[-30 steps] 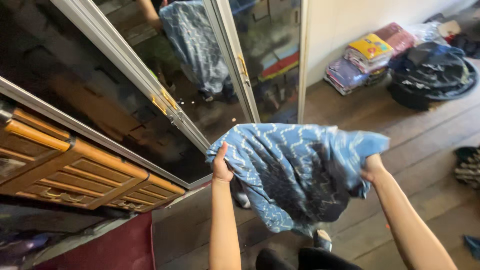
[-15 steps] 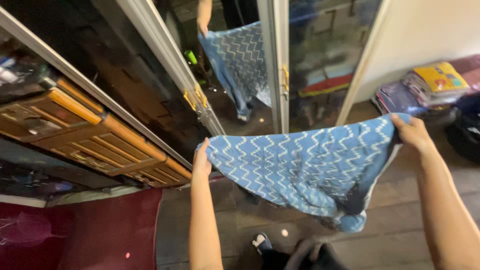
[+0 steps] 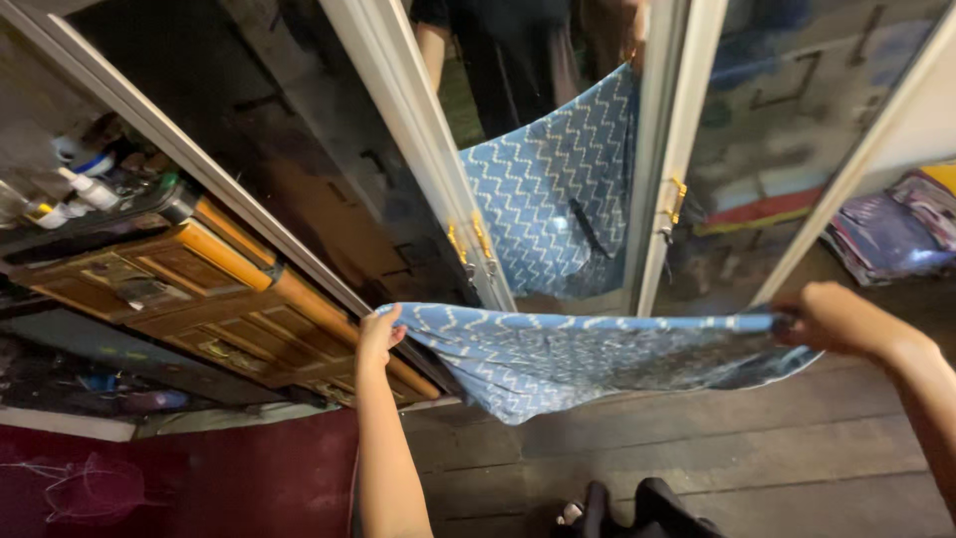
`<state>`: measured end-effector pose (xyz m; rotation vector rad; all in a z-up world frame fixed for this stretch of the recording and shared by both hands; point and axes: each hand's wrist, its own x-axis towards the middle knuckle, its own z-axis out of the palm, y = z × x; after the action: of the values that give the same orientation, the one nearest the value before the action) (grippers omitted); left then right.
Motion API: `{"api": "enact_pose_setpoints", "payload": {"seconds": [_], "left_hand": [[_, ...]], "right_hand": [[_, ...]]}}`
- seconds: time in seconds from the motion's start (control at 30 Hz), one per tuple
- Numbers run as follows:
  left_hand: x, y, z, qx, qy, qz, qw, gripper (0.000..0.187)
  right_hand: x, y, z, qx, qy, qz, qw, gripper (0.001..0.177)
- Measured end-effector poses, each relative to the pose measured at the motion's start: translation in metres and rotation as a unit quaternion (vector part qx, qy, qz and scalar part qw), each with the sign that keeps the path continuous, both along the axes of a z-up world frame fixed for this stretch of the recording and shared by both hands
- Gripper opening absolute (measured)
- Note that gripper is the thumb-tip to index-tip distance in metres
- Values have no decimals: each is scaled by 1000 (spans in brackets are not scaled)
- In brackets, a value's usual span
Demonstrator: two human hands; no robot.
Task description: The person sorts through several piles of clothing on a wooden floor, picking up individual items and placing them into a plastic bin or closet.
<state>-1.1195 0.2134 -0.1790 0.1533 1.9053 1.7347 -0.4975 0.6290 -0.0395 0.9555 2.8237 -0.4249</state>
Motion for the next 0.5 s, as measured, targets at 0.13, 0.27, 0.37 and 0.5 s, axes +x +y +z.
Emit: {"api": "enact_pose_setpoints", "payload": {"seconds": [0.13,0.27,0.37,0.5], "left_hand": [[-6,13,32,7,2,125,992,37],[98,94,96,-8,345,-84,935,35],[201,140,161,112,416,-286,856,69],[278,160,223,113,414,-390,815,72]], "right_hand": [[-12,-53,48,-87,-85,192,974,21],[-83,-48,90,-84,24,185,979,32],[-151,-50,84,-95,238,282,924,38],[-211,-70,68,-196,399,412,796,35]]}}
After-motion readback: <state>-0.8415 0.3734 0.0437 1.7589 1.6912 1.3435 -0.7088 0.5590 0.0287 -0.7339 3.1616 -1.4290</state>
